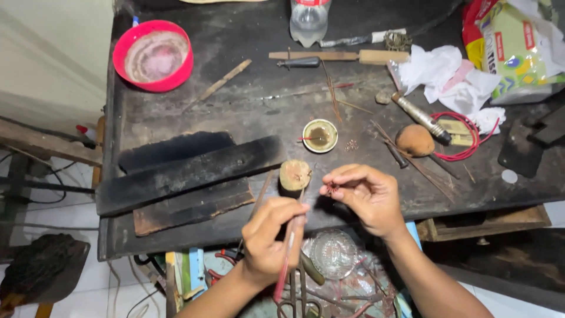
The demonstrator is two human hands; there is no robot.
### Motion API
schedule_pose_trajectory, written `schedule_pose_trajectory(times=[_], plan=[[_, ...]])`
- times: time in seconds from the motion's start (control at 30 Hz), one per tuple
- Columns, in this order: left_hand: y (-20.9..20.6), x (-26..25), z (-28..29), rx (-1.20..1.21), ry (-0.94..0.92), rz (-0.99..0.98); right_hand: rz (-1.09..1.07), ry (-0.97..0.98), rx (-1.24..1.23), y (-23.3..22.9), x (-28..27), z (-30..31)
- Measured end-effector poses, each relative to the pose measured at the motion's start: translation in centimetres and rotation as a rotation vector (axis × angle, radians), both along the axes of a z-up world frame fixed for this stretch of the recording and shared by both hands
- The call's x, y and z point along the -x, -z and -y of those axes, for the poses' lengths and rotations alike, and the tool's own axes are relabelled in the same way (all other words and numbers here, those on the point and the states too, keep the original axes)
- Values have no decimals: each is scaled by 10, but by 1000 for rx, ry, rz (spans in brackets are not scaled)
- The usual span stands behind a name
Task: A person uses pliers and a fine metal tool to file and adjust a small decorative jewelry component on a workshop bench.
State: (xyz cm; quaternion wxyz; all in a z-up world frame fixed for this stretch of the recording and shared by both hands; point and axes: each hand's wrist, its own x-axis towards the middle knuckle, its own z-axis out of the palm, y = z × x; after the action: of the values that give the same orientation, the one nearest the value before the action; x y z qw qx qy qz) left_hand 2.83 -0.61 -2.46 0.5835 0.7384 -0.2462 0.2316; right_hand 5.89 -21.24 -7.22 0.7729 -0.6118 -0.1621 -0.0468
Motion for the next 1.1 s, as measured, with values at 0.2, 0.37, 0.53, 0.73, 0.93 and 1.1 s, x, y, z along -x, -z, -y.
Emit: schedule_pose_trajectory(times=[0.2, 0.37, 0.53, 0.73, 0.93, 1.1], plan=[[24, 5, -11, -124, 60, 171, -19, -23, -11, 8, 2, -7], [16, 8, -8, -144, 60, 279, -53, -43, -47, 10, 7, -11], [18, 10, -11, -199, 154, 364, -35, -44, -44, 8, 9, -11], [21, 10, -9, -203, 142, 388, -41, -73, -51, 7, 11, -12], [12, 9, -8, -210, 108, 352, -58, -84, -55, 7, 11, -14], [13, 10, -9, -215, 113, 378, -40, -85, -21, 7, 10, -15]])
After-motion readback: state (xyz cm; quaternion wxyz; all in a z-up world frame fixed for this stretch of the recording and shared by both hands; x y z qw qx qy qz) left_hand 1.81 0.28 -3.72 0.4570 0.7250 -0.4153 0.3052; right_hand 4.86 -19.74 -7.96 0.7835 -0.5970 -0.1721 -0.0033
